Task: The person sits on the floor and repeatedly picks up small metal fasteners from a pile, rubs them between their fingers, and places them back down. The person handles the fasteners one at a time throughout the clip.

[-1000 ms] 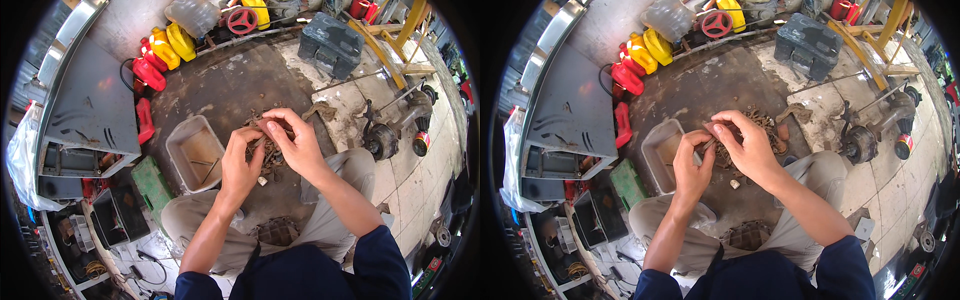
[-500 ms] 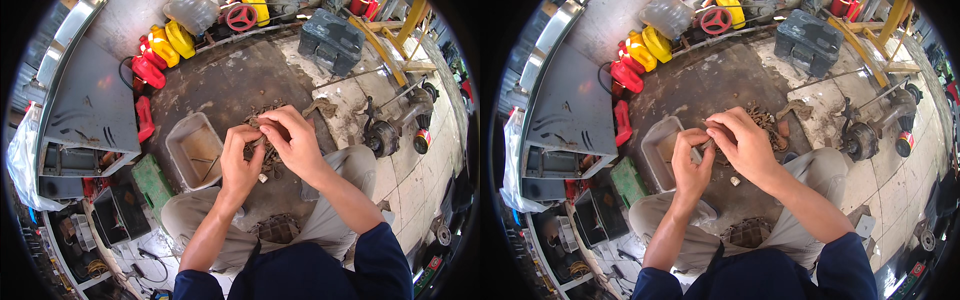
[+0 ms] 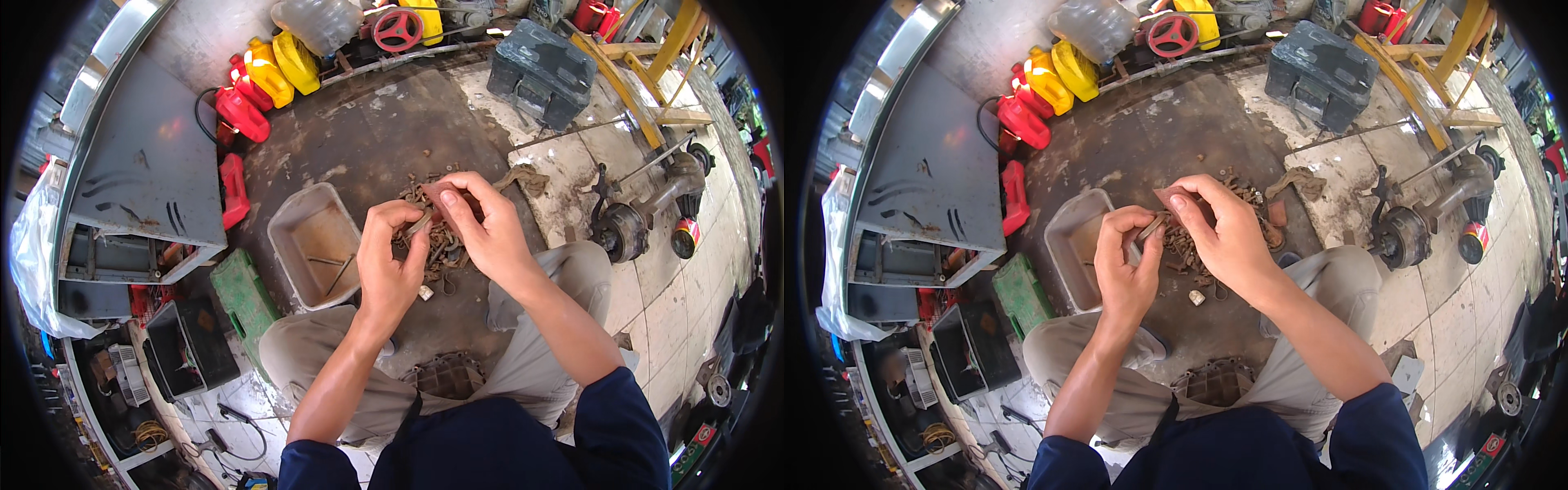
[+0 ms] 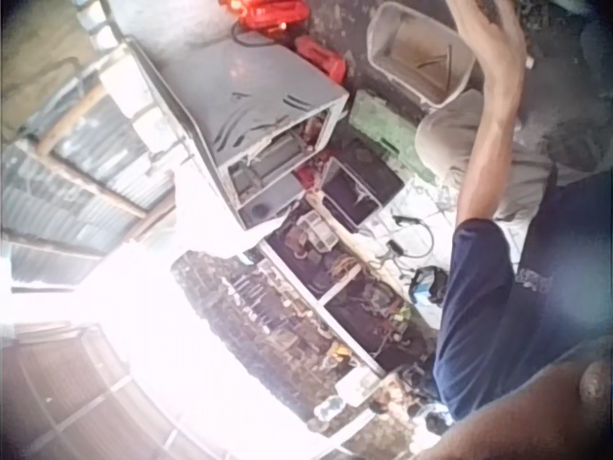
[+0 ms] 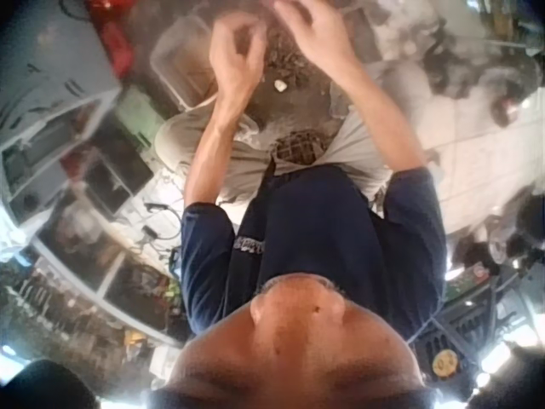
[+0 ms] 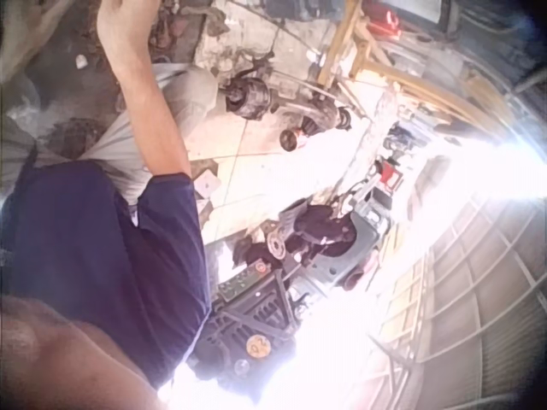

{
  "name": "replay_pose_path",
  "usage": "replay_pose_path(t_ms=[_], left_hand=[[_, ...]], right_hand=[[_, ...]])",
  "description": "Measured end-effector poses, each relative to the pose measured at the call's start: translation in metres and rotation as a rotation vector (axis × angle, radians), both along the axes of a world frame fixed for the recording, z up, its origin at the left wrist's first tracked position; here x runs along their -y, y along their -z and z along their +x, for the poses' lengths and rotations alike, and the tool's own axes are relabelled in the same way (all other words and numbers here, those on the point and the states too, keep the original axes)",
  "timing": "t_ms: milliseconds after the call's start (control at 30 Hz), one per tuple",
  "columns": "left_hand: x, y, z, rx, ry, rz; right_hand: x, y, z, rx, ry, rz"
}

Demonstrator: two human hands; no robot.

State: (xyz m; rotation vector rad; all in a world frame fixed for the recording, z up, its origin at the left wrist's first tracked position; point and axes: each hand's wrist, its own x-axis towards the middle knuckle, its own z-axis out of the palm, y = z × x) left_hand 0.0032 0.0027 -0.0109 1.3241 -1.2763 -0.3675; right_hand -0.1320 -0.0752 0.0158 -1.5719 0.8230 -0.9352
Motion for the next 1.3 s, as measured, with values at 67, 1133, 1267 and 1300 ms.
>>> replay_pose_path(t_ms=[67, 1133, 1267, 1300], left_hand=[[0.001, 0.000, -0.003, -0.076, -0.008, -0.002], [0.001, -0.006, 0.022, -0.747, 0.149, 0.290], [0.002, -0.018, 0.029, -0.720, 0.083, 0.398], [0.004, -0.016, 0.027, -0.667, 0.084, 0.367]], right_hand=[[-0.001, -0.002, -0.001, -0.047, 0.020, -0.108], [-0.010, 0.007, 0.006, 0.098, -0.194, -0.232], [-0.008, 0.007, 0.007, 0.005, -0.214, -0.310], [-0.007, 0.008, 0.006, -0.029, -0.204, -0.325]])
